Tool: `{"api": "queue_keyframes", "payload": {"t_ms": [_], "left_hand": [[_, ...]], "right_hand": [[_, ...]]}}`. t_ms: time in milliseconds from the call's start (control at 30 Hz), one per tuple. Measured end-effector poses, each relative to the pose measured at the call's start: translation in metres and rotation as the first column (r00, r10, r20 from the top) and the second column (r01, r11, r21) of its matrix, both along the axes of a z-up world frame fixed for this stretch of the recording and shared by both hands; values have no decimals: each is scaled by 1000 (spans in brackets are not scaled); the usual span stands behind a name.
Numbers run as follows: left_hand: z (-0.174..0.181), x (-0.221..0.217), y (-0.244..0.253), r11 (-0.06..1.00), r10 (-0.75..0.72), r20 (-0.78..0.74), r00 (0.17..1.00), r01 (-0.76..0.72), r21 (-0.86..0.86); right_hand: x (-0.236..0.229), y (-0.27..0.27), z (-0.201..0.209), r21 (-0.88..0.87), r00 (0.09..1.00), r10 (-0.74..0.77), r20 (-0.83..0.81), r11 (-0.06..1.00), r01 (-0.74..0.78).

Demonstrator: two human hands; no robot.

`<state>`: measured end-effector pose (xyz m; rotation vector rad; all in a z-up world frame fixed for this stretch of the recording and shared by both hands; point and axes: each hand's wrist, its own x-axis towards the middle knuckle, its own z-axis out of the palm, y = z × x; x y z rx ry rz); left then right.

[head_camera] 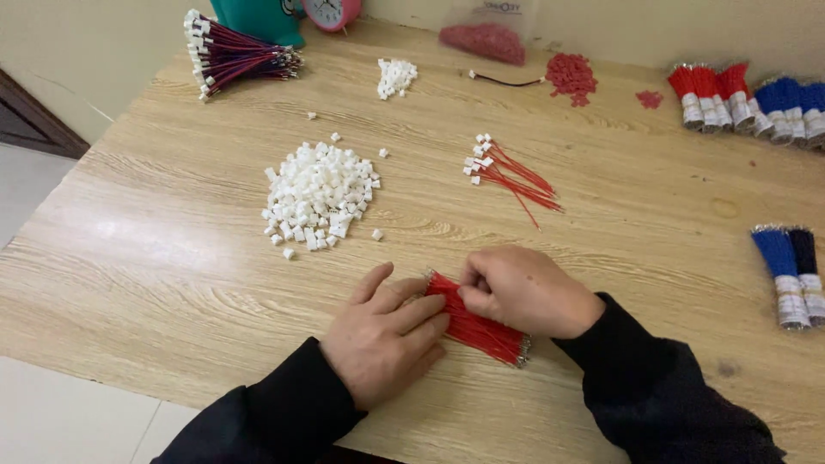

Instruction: Assembling wire connectors by inserting wires into plastic housings and organizing them into bags.

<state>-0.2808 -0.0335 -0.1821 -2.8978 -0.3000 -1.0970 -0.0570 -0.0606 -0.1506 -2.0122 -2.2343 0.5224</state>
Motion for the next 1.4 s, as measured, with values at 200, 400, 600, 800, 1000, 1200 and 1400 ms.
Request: {"api": "queue_keyframes", "payload": {"t_ms": [200,400,600,800,1000,1200,1400], "left_hand": [[8,0,-2,1000,-5,9,1000,5,15],[17,10,-2,999,15,4,1000,-15,36],[8,19,3,996,95,-29,995,-94,8],[-4,19,7,996,88,-32,996,-88,12],[-14,20,9,994,108,2,994,-108,28],[-15,19,11,994,103,-5,995,-103,39],[-10,18,10,995,92,-11,996,-92,26]], "right_hand": [[5,2,8,-59,984,-95,-150,995,87],[11,6,-2,-51,959,-116,-258,993,106],[14,8,-8,-25,965,-122,-234,992,120],[0,2,10,-70,953,-139,-270,990,125],[-7,0,20,-100,950,-143,-278,988,120],[-3,2,4,-65,951,-237,-200,971,228],[9,4,-3,-43,907,-203,-369,978,202]]}}
